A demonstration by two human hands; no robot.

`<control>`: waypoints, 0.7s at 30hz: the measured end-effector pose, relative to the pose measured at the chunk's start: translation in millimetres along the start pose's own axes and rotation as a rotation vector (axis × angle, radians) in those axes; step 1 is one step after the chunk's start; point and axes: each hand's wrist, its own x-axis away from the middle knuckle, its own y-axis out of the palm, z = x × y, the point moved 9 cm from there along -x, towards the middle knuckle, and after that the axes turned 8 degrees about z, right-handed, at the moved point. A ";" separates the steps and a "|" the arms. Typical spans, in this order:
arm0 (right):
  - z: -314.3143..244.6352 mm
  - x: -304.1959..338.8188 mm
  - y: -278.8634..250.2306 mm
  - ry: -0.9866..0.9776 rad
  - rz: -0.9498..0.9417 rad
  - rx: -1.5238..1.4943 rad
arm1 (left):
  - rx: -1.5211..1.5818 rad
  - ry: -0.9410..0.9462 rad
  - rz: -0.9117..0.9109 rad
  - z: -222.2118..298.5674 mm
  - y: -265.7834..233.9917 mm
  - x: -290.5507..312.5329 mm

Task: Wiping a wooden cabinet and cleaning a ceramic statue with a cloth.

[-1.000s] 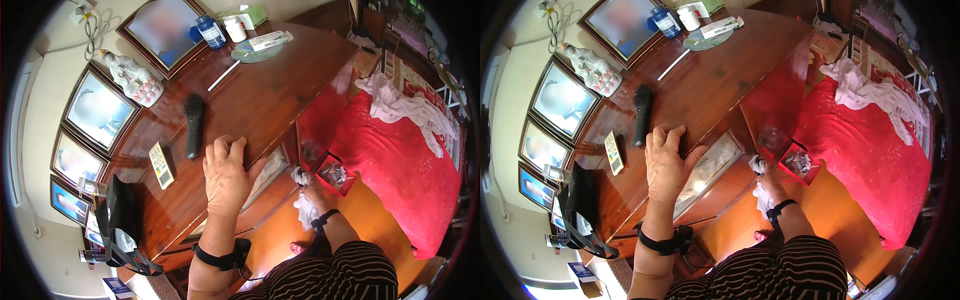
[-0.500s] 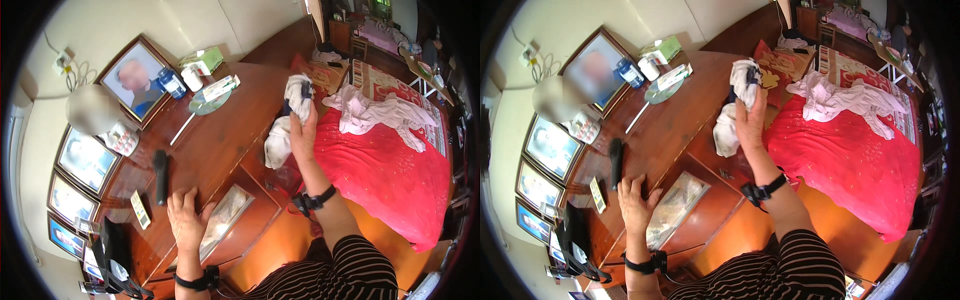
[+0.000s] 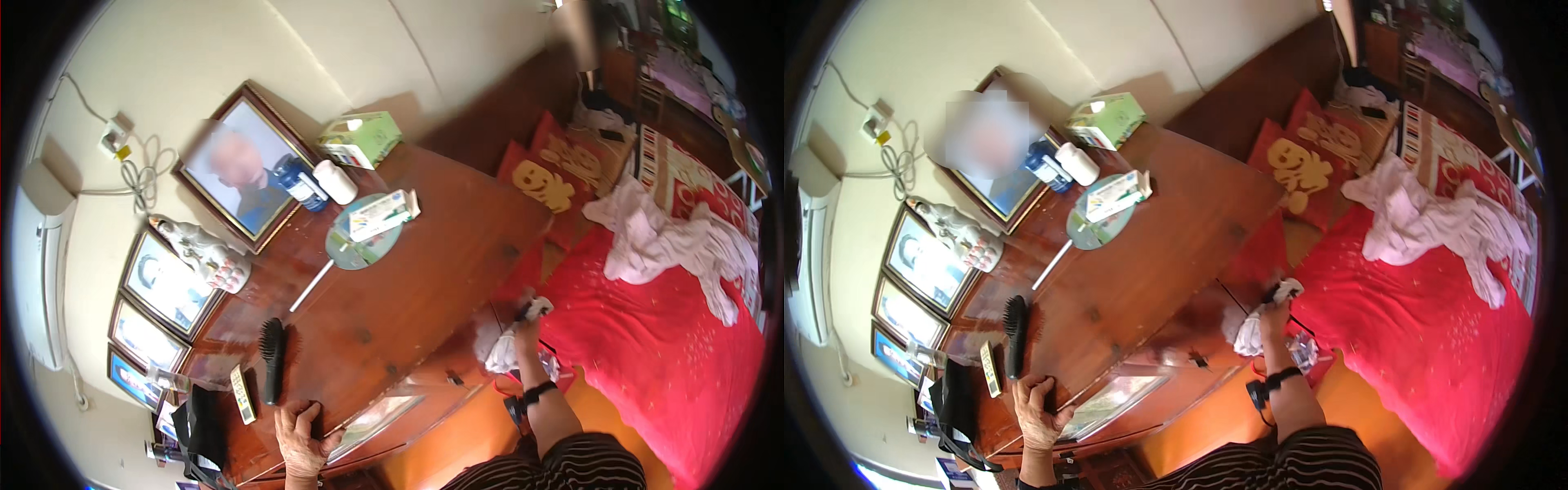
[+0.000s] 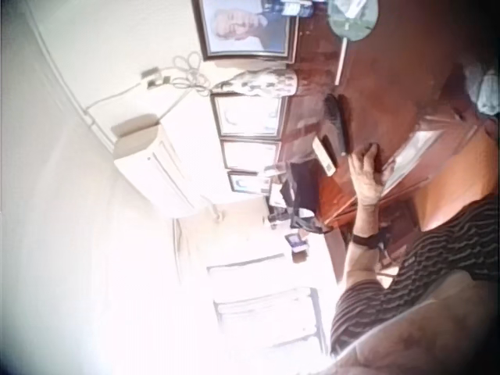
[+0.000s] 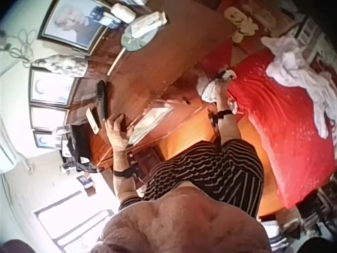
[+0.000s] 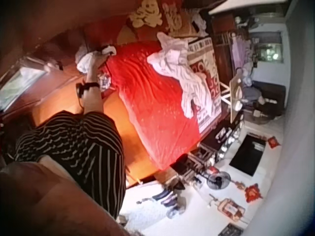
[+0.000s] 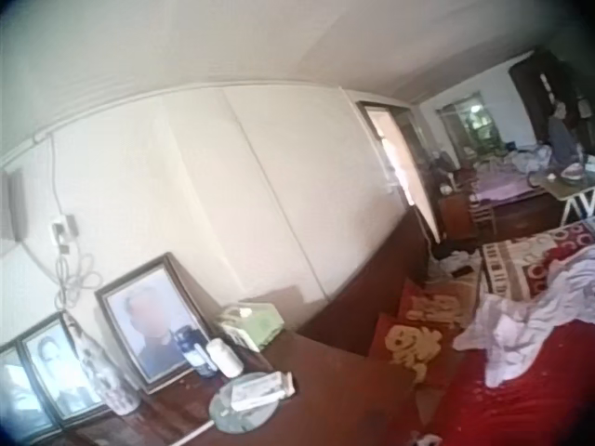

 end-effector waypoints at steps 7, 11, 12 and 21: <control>-252.0 22.1 151.9 -0.599 -0.004 0.364 | -0.025 -0.006 0.093 5.9 -18.4 7.7; -300.6 55.0 175.5 -0.581 0.257 0.709 | 0.022 0.004 0.051 5.3 -20.3 -4.4; -303.0 38.3 154.0 -0.711 0.312 0.730 | 0.065 0.013 0.031 5.8 -11.2 -10.7; -169.8 -35.5 120.5 -0.877 -0.219 0.791 | 0.069 -0.014 0.076 -5.5 -20.7 7.4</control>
